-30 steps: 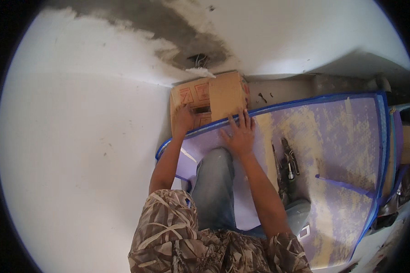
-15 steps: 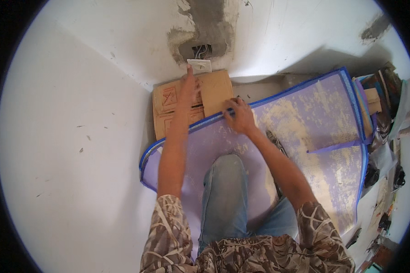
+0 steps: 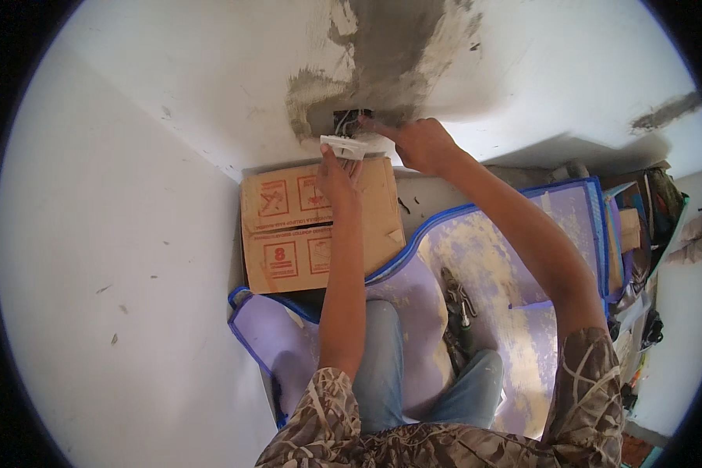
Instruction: The person positions an electrical outlet cover into a wall recess, organizes the internal wiring by hand, and secures the unit into the wall using a screwdriver.
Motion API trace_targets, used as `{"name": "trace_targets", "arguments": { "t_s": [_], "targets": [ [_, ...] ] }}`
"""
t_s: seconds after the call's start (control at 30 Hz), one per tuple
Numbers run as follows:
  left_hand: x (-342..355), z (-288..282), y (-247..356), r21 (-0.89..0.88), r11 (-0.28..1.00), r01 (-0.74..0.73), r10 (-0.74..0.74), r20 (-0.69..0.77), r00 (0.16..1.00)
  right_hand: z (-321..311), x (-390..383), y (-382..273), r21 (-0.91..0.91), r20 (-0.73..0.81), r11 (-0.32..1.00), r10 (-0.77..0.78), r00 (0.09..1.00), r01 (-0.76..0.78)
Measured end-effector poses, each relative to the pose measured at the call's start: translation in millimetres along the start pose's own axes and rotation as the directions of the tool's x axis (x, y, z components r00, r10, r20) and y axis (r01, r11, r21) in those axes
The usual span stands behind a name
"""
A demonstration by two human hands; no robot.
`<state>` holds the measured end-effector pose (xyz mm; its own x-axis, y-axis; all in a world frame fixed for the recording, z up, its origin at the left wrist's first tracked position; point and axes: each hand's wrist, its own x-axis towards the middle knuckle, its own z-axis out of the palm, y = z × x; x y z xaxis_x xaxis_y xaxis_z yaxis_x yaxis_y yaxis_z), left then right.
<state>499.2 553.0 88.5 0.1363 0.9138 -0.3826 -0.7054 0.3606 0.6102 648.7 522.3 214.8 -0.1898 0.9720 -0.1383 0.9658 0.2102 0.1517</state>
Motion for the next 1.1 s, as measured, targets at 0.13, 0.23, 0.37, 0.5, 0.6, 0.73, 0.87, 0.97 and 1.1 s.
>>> {"name": "trace_targets", "arguments": {
  "t_s": [0.13, 0.23, 0.37, 0.5, 0.6, 0.73, 0.87, 0.97, 1.1],
  "targets": [
    [0.9, -5.5, 3.0, 0.008, 0.998, -0.059, 0.058, 0.005, 0.998, 11.3, 12.9, -8.5, 0.114, -0.116, 0.993, -0.028, 0.993, 0.041],
    [2.3, -3.2, 0.8, -0.001, 0.999, -0.04, 0.04, 0.022, 0.999, 17.1, 21.2, -4.8, 0.122, -0.095, 0.992, -0.024, 0.995, 0.036],
    [-2.4, -2.4, 6.7, 0.03, 0.996, -0.085, 0.083, 0.055, 0.995, 15.8, 29.6, -8.3, 0.152, -0.077, 0.988, -0.004, 0.997, 0.015],
    [-11.5, 4.0, 9.4, 0.083, 0.989, -0.121, 0.115, 0.065, 0.991, 31.6, 32.9, -9.3, 0.181, -0.073, 0.983, 0.058, 0.996, -0.044],
    [-6.4, -3.9, 12.9, 0.08, 0.99, -0.119, 0.111, 0.095, 0.989, 23.3, 34.7, -15.3, 0.212, -0.024, 0.974, 0.091, 0.996, -0.084],
    [0.8, -10.9, 22.5, 0.139, 0.99, -0.037, 0.028, 0.068, 0.997, 41.6, 19.1, -13.5, 0.38, -0.318, 0.924, 0.103, 0.942, 0.028],
    [-12.0, -15.1, 22.7, 0.134, 0.99, -0.052, 0.033, 0.143, 0.989, 60.7, 1.6, -43.0, 0.945, -0.199, 0.326, 0.522, 0.829, 0.022],
    [-23.3, -7.9, 15.6, 0.089, 0.993, -0.076, 0.063, 0.141, 0.988, 63.2, 10.4, -55.9, 0.944, -0.301, 0.294, 0.592, 0.748, 0.147],
    [-26.3, 12.9, 19.2, 0.065, 0.985, -0.159, 0.152, 0.106, 0.983, 55.5, 25.9, -49.4, 0.94, -0.331, 0.287, 0.636, 0.697, 0.185]
  ]
}}
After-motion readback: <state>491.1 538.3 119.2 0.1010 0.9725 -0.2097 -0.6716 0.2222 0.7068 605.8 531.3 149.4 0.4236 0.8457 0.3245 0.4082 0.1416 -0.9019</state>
